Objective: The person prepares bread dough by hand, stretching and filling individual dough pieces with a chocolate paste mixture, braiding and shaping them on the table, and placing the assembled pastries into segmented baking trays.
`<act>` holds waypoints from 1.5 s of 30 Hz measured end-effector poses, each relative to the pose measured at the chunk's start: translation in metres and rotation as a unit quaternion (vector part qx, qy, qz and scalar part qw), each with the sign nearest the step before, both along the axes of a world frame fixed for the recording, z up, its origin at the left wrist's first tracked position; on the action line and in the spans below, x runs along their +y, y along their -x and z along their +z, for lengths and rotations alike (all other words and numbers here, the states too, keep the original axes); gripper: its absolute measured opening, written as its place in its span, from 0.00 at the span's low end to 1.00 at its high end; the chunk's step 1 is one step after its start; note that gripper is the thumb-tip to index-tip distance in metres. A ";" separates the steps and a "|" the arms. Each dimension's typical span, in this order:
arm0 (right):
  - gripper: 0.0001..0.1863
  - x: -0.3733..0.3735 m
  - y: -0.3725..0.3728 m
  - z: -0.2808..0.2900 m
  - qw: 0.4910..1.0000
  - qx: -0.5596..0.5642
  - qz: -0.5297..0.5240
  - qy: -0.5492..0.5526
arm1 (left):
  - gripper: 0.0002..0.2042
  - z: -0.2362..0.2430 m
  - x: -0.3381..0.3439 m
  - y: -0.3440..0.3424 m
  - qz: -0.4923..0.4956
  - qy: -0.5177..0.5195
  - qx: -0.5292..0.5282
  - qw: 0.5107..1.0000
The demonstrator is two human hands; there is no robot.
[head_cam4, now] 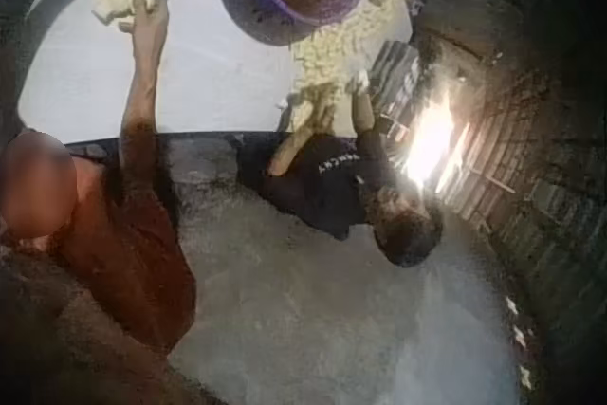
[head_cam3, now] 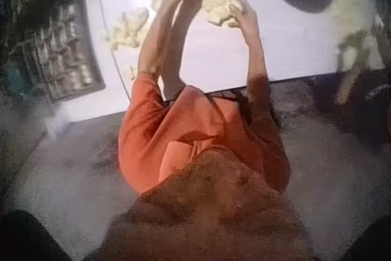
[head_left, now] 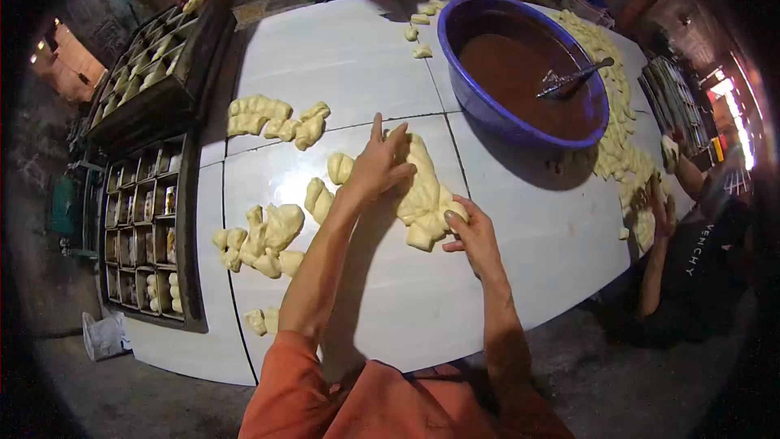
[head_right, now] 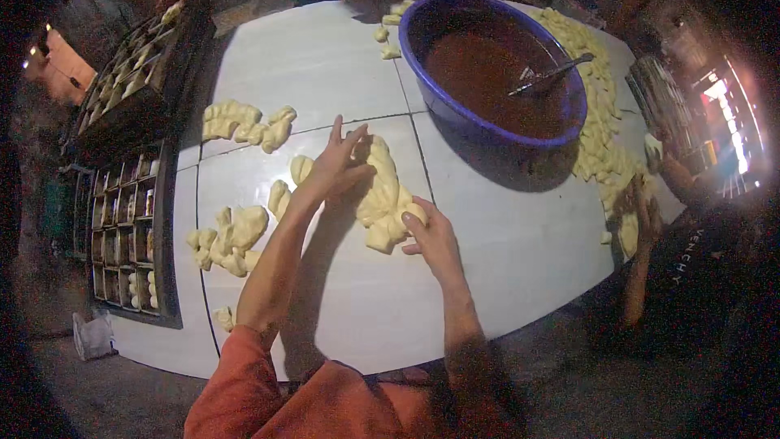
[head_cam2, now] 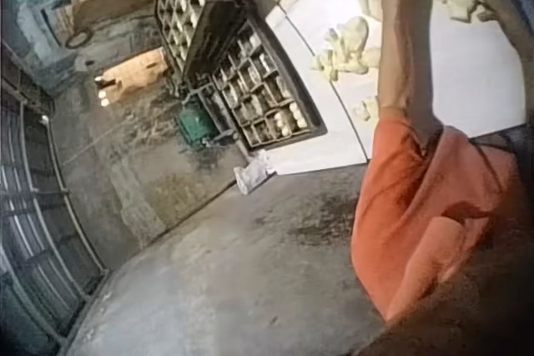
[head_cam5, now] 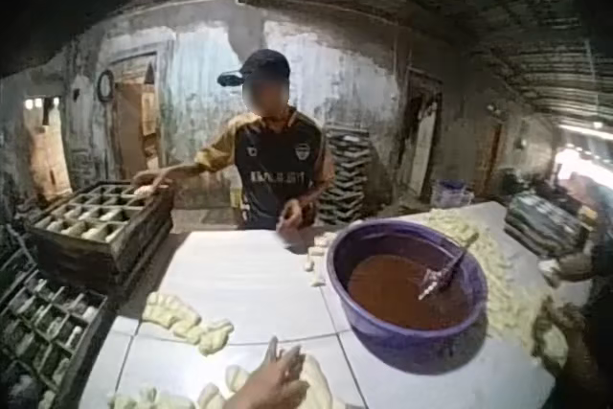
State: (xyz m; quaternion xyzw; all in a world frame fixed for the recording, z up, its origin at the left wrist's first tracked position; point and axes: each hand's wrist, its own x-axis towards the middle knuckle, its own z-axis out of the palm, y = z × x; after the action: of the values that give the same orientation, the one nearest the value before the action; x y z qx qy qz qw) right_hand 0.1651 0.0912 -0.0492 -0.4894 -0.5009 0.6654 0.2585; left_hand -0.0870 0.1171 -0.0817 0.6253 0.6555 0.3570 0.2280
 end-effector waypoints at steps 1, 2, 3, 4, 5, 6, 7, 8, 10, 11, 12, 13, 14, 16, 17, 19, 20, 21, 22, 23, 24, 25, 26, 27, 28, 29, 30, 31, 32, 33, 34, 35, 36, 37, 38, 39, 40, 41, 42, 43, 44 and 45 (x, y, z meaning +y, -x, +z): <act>0.27 -0.001 -0.002 -0.002 1.000 -0.021 0.000 -0.009 | 0.38 0.008 -0.006 -0.003 0.020 0.008 0.026 0.999; 0.26 -0.001 -0.007 0.000 0.999 -0.044 -0.002 -0.020 | 0.38 0.014 -0.012 -0.009 0.016 0.008 0.020 1.000; 0.22 -0.002 -0.011 0.004 0.997 -0.073 -0.008 -0.027 | 0.36 0.020 -0.019 -0.016 0.023 -0.026 0.140 0.989; 0.22 -0.003 -0.016 0.002 0.997 -0.075 -0.013 -0.025 | 0.34 0.026 -0.027 -0.022 0.029 -0.060 0.262 0.963; 0.21 -0.004 -0.024 -0.004 0.998 -0.054 -0.022 -0.027 | 0.27 0.031 -0.033 -0.029 0.023 -0.093 0.232 0.968; 0.20 -0.005 -0.029 -0.007 0.999 -0.033 -0.030 -0.028 | 0.22 0.026 -0.035 -0.039 0.008 -0.122 0.184 0.975; 0.17 -0.009 -0.029 0.000 0.999 -0.008 -0.052 -0.013 | 0.20 0.025 -0.042 -0.046 -0.035 -0.124 0.161 0.979; 0.17 -0.012 -0.032 0.000 0.998 -0.007 -0.054 -0.011 | 0.19 0.024 -0.047 -0.052 -0.077 -0.125 0.137 0.980; 0.17 -0.015 -0.040 0.000 0.994 0.052 -0.093 0.017 | 0.17 0.023 -0.048 -0.065 -0.100 -0.102 0.158 0.977; 0.17 -0.017 -0.042 0.001 0.994 0.052 -0.095 0.018 | 0.14 0.023 -0.048 -0.068 -0.121 -0.081 0.178 0.973; 0.17 -0.019 -0.043 0.003 0.993 0.035 -0.112 0.014 | 0.14 0.023 -0.050 -0.069 -0.123 -0.080 0.178 0.973; 0.17 -0.021 -0.046 0.005 0.991 0.015 -0.132 0.008 | 0.13 0.028 -0.049 -0.071 -0.110 -0.070 0.172 0.976; 0.18 -0.023 -0.050 0.006 0.988 -0.005 -0.153 0.002 | 0.11 0.033 -0.048 -0.074 -0.098 -0.060 0.166 0.979; 0.17 -0.027 -0.050 0.004 0.985 -0.060 -0.157 -0.030 | 0.11 0.038 -0.051 -0.076 -0.117 -0.031 0.186 0.975; 0.17 -0.029 -0.049 0.007 0.979 -0.129 -0.144 -0.057 | 0.13 0.039 -0.056 -0.078 -0.104 -0.050 0.184 0.976; 0.15 -0.028 -0.055 0.001 0.939 -0.268 -0.116 -0.184 | 0.19 0.041 -0.067 -0.089 -0.082 -0.061 0.179 0.978; 0.15 -0.029 -0.063 -0.003 0.937 -0.270 -0.122 -0.183 | 0.19 0.039 -0.071 -0.098 -0.089 -0.063 0.178 0.978; 0.16 -0.028 -0.069 -0.007 0.960 -0.196 -0.155 -0.128 | 0.20 0.037 -0.075 -0.105 -0.121 -0.071 0.181 0.973; 0.17 -0.026 -0.071 -0.005 0.974 -0.118 -0.180 -0.076 | 0.21 0.037 -0.078 -0.111 -0.147 -0.080 0.184 0.969; 0.19 -0.026 -0.074 -0.001 0.980 -0.021 -0.194 -0.048 | 0.22 0.038 -0.081 -0.116 -0.170 -0.063 0.180 0.967; 0.19 -0.026 -0.077 -0.002 0.979 -0.021 -0.195 -0.050 | 0.23 0.038 -0.084 -0.125 -0.158 -0.068 0.180 0.968; 0.20 -0.027 -0.080 -0.003 0.979 0.010 -0.201 -0.040 | 0.23 0.036 -0.084 -0.130 -0.146 -0.063 0.186 0.970; 0.20 -0.027 -0.082 -0.002 0.977 0.041 -0.208 -0.029 | 0.23 0.035 -0.083 -0.133 -0.133 -0.059 0.191 0.971; 0.19 -0.028 -0.085 0.001 0.970 0.092 -0.222 -0.033 | 0.23 0.033 -0.079 -0.135 -0.122 -0.051 0.212 0.968; 0.19 -0.027 -0.090 0.005 0.966 0.099 -0.235 -0.033 | 0.24 0.034 -0.075 -0.137 -0.111 -0.043 0.232 0.966; 0.20 -0.028 -0.094 0.008 0.964 0.112 -0.237 -0.052 | 0.24 0.039 -0.076 -0.138 -0.095 -0.055 0.238 0.965; 0.22 -0.028 -0.097 0.010 0.960 0.125 -0.239 -0.070 | 0.24 0.037 -0.079 -0.138 -0.097 -0.056 0.237 0.965; 0.22 -0.030 -0.096 0.016 0.959 0.124 -0.243 -0.071 | 0.25 0.036 -0.082 -0.138 -0.093 -0.067 0.196 0.974; 0.24 -0.032 -0.093 0.022 0.964 0.126 -0.219 -0.077 | 0.25 0.035 -0.085 -0.137 -0.089 -0.078 0.154 0.981; 0.26 -0.034 -0.089 0.028 0.969 0.128 -0.194 -0.082 | 0.23 0.035 -0.089 -0.137 -0.077 -0.100 0.113 0.986; 0.26 -0.040 -0.084 0.033 0.968 0.127 -0.200 -0.083 | 0.23 0.043 -0.094 -0.140 -0.083 -0.100 0.111 0.985; 0.27 -0.045 -0.076 0.034 0.971 0.154 -0.170 -0.064 | 0.22 0.051 -0.101 -0.143 -0.100 -0.016 -0.088 0.991; 0.27 -0.050 -0.069 0.033 0.973 0.182 -0.138 -0.046 | 0.20 0.057 -0.106 -0.146 -0.110 0.069 -0.283 0.950; 0.24 -0.054 -0.058 0.030 0.976 0.196 -0.081 -0.056 | 0.18 0.060 -0.111 -0.147 -0.094 0.154 -0.376 0.909; 0.24 -0.058 -0.050 0.030 0.975 0.201 -0.076 -0.052 | 0.18 0.060 -0.114 -0.147 -0.087 0.155 -0.373 0.911; 0.23 -0.063 -0.042 0.033 0.976 0.202 -0.071 -0.041 | 0.18 0.057 -0.118 -0.145 -0.069 0.160 -0.447 0.877; 0.22 -0.066 -0.034 0.036 0.976 0.204 -0.066 -0.029 | 0.18 0.058 -0.121 -0.139 -0.049 0.163 -0.517 0.839; 0.24 -0.064 -0.029 0.037 0.979 0.197 -0.050 -0.020 | 0.18 0.060 -0.125 -0.131 -0.031 0.165 -0.524 0.835; 0.24 -0.065 -0.024 0.033 0.978 0.202 -0.044 -0.015 | 0.18 0.062 -0.129 -0.121 -0.022 0.164 -0.521 0.838; 0.23 -0.066 -0.021 0.028 0.975 0.219 -0.038 0.004 | 0.18 0.065 -0.133 -0.113 -0.021 0.158 -0.508 0.846; 0.23 -0.066 -0.019 0.025 0.971 0.234 -0.033 0.024 | 0.18 0.066 -0.137 -0.106 -0.020 0.153 -0.495 0.855; 0.20 -0.067 -0.018 0.024 0.984 0.177 -0.009 -0.013 | 0.19 0.064 -0.141 -0.103 -0.003 0.143 -0.480 0.866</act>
State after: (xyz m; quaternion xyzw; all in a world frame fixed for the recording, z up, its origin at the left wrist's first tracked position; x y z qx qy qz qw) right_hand 0.1828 0.0243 -0.0249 -0.3653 -0.4515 0.7326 0.3551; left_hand 0.0156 -0.0244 -0.0177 0.3395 0.5072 0.5142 0.6026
